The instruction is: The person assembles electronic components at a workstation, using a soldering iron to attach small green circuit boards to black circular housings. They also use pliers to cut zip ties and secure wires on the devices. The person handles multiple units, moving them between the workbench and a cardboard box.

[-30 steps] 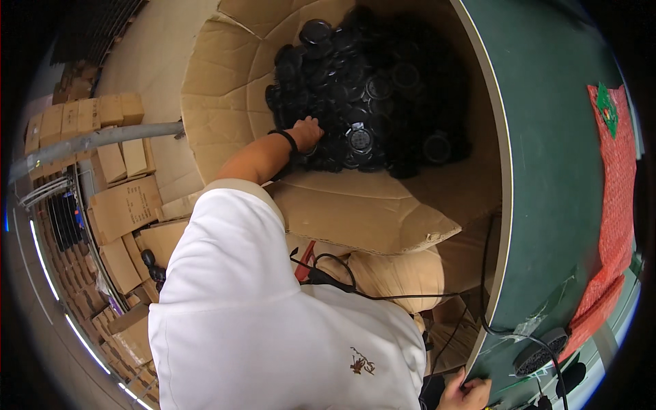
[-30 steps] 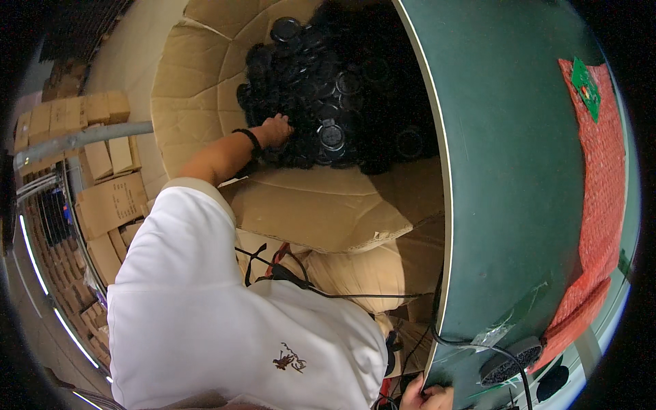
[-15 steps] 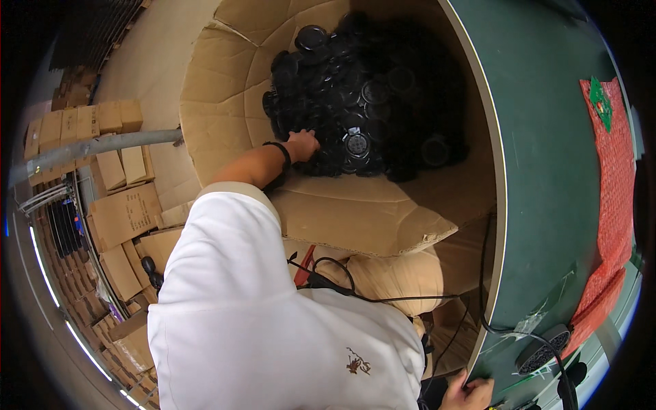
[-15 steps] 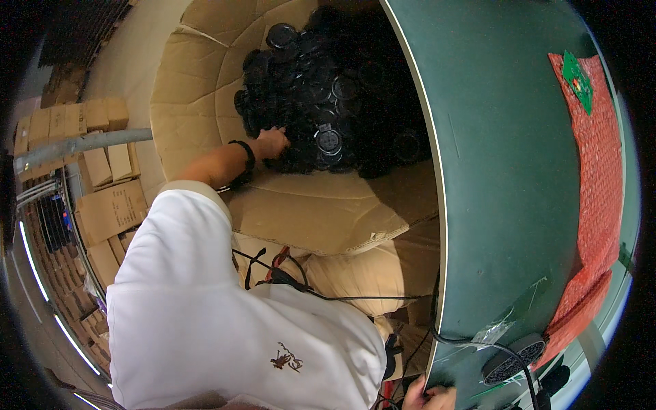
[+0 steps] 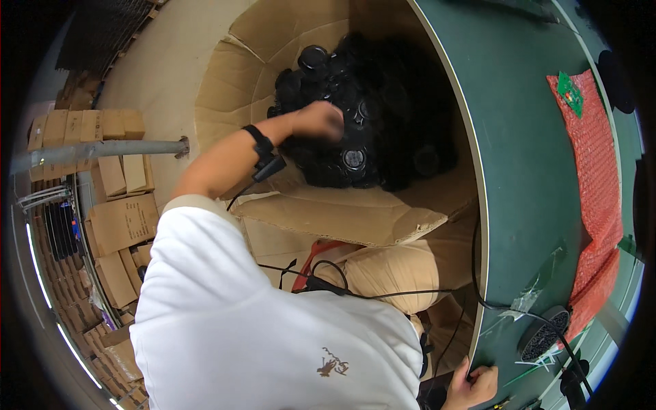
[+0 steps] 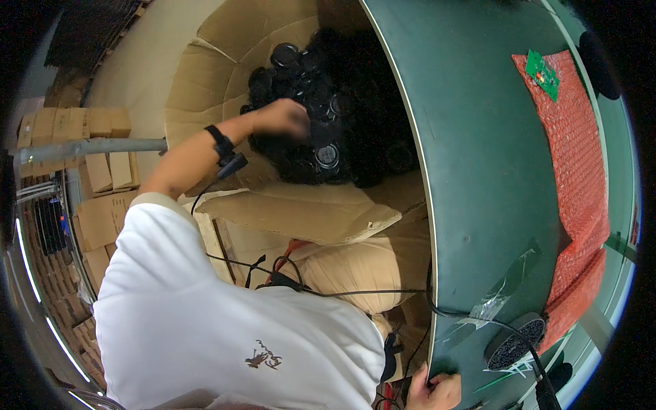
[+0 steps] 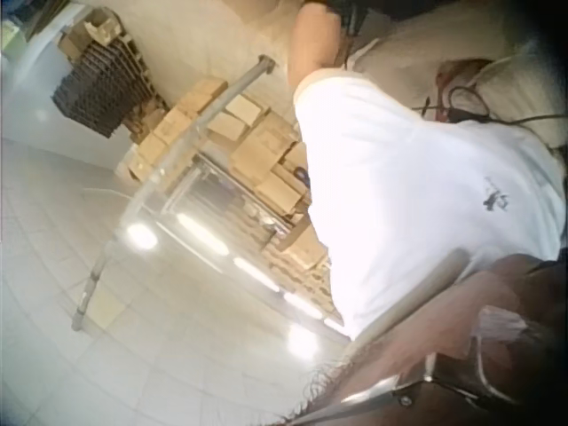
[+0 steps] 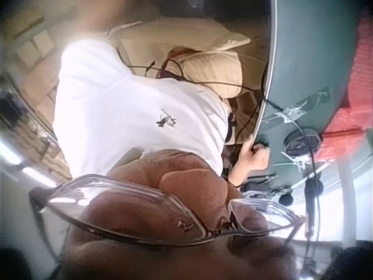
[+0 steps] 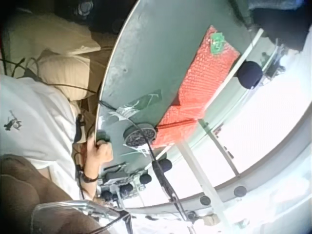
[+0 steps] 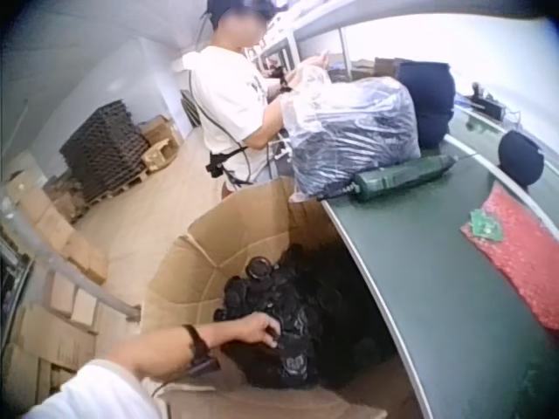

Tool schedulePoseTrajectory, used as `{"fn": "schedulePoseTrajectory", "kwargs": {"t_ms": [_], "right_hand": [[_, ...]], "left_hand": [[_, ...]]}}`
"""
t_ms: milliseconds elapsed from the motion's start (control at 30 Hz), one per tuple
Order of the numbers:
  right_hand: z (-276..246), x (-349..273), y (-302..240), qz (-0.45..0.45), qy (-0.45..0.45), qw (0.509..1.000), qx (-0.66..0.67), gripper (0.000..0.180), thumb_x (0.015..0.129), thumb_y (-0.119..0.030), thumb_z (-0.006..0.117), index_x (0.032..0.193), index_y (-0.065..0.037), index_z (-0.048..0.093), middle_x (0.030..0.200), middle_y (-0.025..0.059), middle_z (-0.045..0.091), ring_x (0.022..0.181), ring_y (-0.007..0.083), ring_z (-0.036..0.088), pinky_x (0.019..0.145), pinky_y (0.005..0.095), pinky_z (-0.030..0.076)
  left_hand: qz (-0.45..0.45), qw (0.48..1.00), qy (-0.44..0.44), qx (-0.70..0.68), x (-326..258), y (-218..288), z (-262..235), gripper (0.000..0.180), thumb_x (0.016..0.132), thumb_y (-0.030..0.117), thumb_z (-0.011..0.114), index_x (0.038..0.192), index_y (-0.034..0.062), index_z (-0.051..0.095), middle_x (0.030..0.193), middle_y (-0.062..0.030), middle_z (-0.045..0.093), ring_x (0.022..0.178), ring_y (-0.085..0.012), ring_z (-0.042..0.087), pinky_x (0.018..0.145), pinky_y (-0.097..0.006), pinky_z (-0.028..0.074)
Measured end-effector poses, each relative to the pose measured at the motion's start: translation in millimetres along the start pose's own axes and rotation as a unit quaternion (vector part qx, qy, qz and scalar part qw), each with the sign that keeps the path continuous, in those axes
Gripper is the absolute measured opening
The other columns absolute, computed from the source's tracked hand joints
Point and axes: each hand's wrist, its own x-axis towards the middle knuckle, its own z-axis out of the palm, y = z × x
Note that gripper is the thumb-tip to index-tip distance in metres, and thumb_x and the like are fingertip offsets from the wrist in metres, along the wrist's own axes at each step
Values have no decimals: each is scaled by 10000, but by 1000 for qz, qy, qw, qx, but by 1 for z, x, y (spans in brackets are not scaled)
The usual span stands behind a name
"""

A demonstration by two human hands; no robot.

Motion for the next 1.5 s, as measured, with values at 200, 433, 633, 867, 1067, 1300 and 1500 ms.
{"fn": "schedulePoseTrajectory", "kwargs": {"t_ms": [200,433,633,867,1067,1300,1500], "right_hand": [[8,-10,8,9,9,998,57,471,811,-192,828,679,-72,392,624,74,353,492,270,382,473,409,248],[12,-23,14,24,25,996,78,461,739,-150,866,681,-64,417,640,81,385,514,277,405,485,395,289],[13,-26,18,26,29,997,70,475,737,-169,887,698,-63,426,647,73,380,514,252,380,485,384,269],[14,-22,19,25,8,998,58,500,790,-231,871,685,-67,410,639,66,357,504,244,361,479,389,242],[-1,2,2,6,-7,1000,11,553,846,-424,841,603,-139,433,574,58,436,476,287,476,447,411,372],[1,0,4,15,-21,1000,-3,546,844,-435,841,604,-133,454,571,63,448,473,283,478,445,405,366],[4,-3,5,19,-21,1000,-7,542,851,-462,824,614,-136,462,579,58,458,477,279,482,448,403,371]], "left_hand": [[127,945,89,-288,-88,167,-115,290,802,97,835,1053,27,707,1081,-44,700,986,-157,644,918,-308,512],[270,910,39,-312,-47,347,-86,384,847,206,836,1140,0,696,1051,-62,726,957,-169,671,891,-315,537],[290,866,403,61,10,390,-43,480,837,401,845,1037,-17,718,904,-134,716,864,-205,684,808,-341,548],[154,802,577,2,-35,284,-102,274,924,228,695,800,-15,717,683,-173,681,668,-194,708,658,-379,564],[1,947,277,162,21,40,42,358,997,329,633,815,23,674,748,-203,672,720,-374,691,688,-480,547],[-84,931,-149,322,5,-80,171,551,863,188,760,1381,150,576,1405,-186,522,1229,-374,598,990,-465,536],[-169,928,-139,301,18,-63,177,644,781,160,833,1381,195,602,1357,-187,519,1229,-388,591,1012,-483,516]]}}
